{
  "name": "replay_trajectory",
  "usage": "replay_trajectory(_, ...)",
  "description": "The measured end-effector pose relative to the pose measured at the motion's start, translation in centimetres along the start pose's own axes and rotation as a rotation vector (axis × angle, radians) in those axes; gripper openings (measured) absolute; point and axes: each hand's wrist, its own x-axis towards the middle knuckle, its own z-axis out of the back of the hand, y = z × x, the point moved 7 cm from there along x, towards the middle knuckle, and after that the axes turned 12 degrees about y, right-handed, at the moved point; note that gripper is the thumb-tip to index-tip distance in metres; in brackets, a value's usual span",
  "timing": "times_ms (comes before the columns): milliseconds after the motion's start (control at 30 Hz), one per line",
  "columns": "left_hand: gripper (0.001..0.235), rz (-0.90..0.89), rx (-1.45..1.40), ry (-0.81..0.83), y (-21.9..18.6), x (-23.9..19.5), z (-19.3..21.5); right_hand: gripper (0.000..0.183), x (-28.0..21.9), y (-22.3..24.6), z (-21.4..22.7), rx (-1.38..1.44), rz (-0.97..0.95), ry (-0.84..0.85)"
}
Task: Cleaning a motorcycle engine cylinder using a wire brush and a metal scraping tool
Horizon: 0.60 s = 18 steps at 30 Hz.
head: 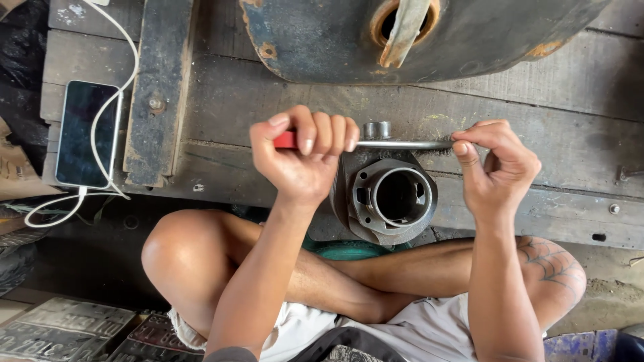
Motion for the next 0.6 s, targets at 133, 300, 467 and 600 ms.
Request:
replay_trajectory(133, 0.031, -0.04, -0.045, -0.092, -2.4, -0.1, 1.5, 0.023, 1.0, 2.6, -1.7, 0.06, 0.119, 0.011)
replay_trajectory(300, 0.032, -0.065, -0.035, -0.019, -0.8, -0.5, 0.5, 0.02, 0.7, 1.5, -0.3, 0.03, 0.13, 0.068)
replay_trajectory(467, 0.031, -0.078, -0.027, 0.086, 1.2, -0.4, -1.2, 0.022, -0.4, 0.8, 2.7, -0.031, 0.01, -0.048)
replay_trajectory(600, 0.032, -0.162, -0.038, 0.014, -1.4, -0.5, 0.1, 0.037, -1.1, 11.4, 5.8, -0.156, 0.179, -0.074)
